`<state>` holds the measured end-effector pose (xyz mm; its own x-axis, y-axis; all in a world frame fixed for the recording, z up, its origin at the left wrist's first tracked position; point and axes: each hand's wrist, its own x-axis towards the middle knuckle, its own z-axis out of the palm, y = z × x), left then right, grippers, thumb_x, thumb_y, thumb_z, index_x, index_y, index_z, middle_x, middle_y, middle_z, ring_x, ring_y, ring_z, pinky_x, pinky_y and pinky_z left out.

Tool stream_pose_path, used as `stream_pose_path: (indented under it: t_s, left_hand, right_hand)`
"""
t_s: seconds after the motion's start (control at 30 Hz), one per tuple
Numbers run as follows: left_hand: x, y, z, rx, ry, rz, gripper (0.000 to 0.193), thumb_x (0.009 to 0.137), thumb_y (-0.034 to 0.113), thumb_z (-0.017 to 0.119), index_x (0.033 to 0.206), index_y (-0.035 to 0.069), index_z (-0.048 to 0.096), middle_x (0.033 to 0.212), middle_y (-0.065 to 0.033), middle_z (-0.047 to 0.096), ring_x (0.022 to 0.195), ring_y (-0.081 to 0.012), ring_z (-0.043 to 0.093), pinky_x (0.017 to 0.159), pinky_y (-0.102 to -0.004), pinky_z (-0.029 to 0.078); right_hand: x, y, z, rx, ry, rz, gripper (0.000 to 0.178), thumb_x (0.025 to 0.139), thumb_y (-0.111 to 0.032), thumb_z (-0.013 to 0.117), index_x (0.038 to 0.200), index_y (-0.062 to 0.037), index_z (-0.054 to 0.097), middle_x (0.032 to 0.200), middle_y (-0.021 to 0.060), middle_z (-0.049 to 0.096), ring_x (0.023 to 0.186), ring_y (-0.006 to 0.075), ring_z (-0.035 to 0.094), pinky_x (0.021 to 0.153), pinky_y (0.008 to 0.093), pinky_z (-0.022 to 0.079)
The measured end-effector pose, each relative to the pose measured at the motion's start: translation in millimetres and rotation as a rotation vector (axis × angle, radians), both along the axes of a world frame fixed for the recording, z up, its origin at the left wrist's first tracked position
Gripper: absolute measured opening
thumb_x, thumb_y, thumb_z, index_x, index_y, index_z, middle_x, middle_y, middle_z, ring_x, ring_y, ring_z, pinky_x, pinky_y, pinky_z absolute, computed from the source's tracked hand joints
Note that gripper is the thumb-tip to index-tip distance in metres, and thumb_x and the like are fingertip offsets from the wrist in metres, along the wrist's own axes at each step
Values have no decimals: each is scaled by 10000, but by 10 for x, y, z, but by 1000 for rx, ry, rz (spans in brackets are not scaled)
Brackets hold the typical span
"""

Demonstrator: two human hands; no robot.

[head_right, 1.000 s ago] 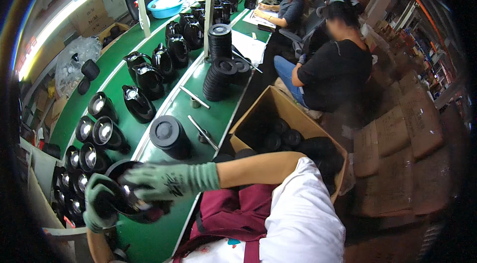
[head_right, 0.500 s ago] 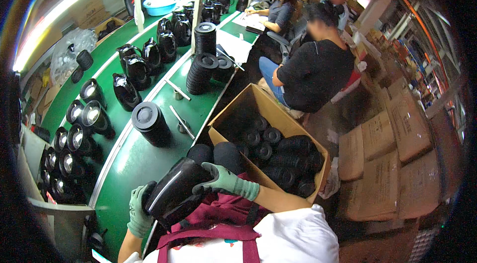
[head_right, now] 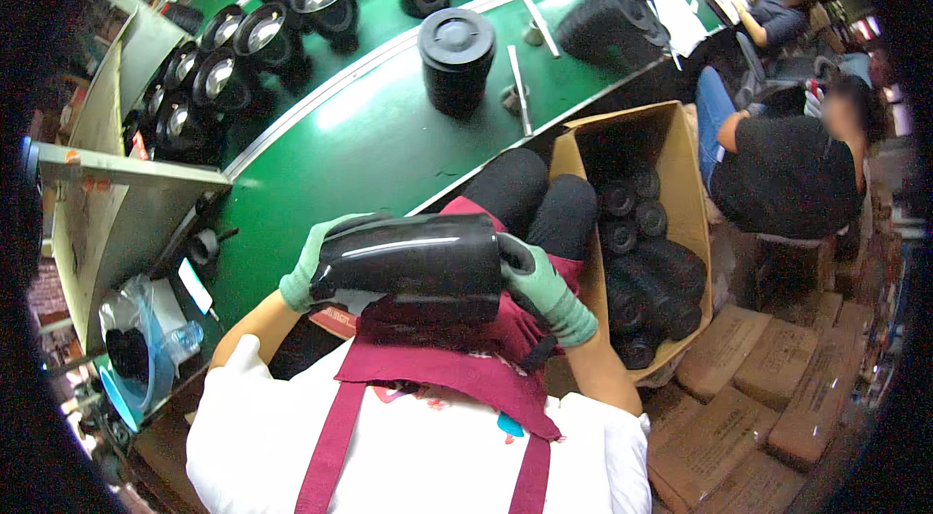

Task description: The person picks up black kettles from a conveyor belt, wipes them with a cloth, and attaches lids. The person handles each kettle individually, placing the finished units back on the belt.

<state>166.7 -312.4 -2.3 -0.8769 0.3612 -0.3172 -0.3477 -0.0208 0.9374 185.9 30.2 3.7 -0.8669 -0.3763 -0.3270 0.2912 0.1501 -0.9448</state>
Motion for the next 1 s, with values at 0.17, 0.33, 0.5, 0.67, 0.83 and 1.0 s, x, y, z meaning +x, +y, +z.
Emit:
stream_pose_path:
  t_s: [0.17,0.33,0.5,0.67,0.83,1.0]
  left_hand:
    - [230,-217,-863,-45,283,-137,608,917,257,730,1441,33,518,1457,-154,538,1290,-243,555,1123,-424,447]
    - [187,-38,-802,516,88,96,575,976,136,626,1506,44,423,1528,-181,450,1350,-282,513,1148,-446,431]
    - [332,-213,-815,460,111,141,560,983,143,621,1501,50,430,1519,-170,463,1342,-284,519,1144,-439,433]
    - [280,-210,-790,363,165,88,546,990,149,616,1497,57,436,1509,-159,475,1335,-286,524,1140,-432,435]
    - [143,-50,-746,216,252,-4,531,997,156,611,1492,64,443,1499,-148,488,1327,-288,530,1136,-426,438]
    - [131,-210,-1277,676,2,-27,509,1030,246,560,1486,45,452,1480,-159,517,1318,-299,543,1118,-440,460]
  right_hand:
    - [-1236,-306,237,340,292,-31,406,920,-252,735,1192,41,666,1163,195,715,1046,247,701,905,357,550]
    - [-2779,-876,143,1165,1076,-221,998,724,-751,720,1562,-357,348,1611,211,267,1414,516,341,1104,652,341]
    - [-3259,-946,-251,1292,831,29,935,712,-783,698,1530,-440,398,1588,176,324,1370,495,396,1070,647,390]
    - [-2282,-730,308,167,858,-219,821,827,-483,773,1531,-238,431,1450,130,493,1299,279,496,1082,418,424]
    - [-894,-458,345,-436,278,-113,800,906,-326,717,1552,-10,366,1537,127,447,1415,217,419,1173,355,315]
    - [-469,-310,389,-374,365,-184,811,900,-357,703,1550,-3,371,1570,133,402,1440,240,393,1189,359,286]
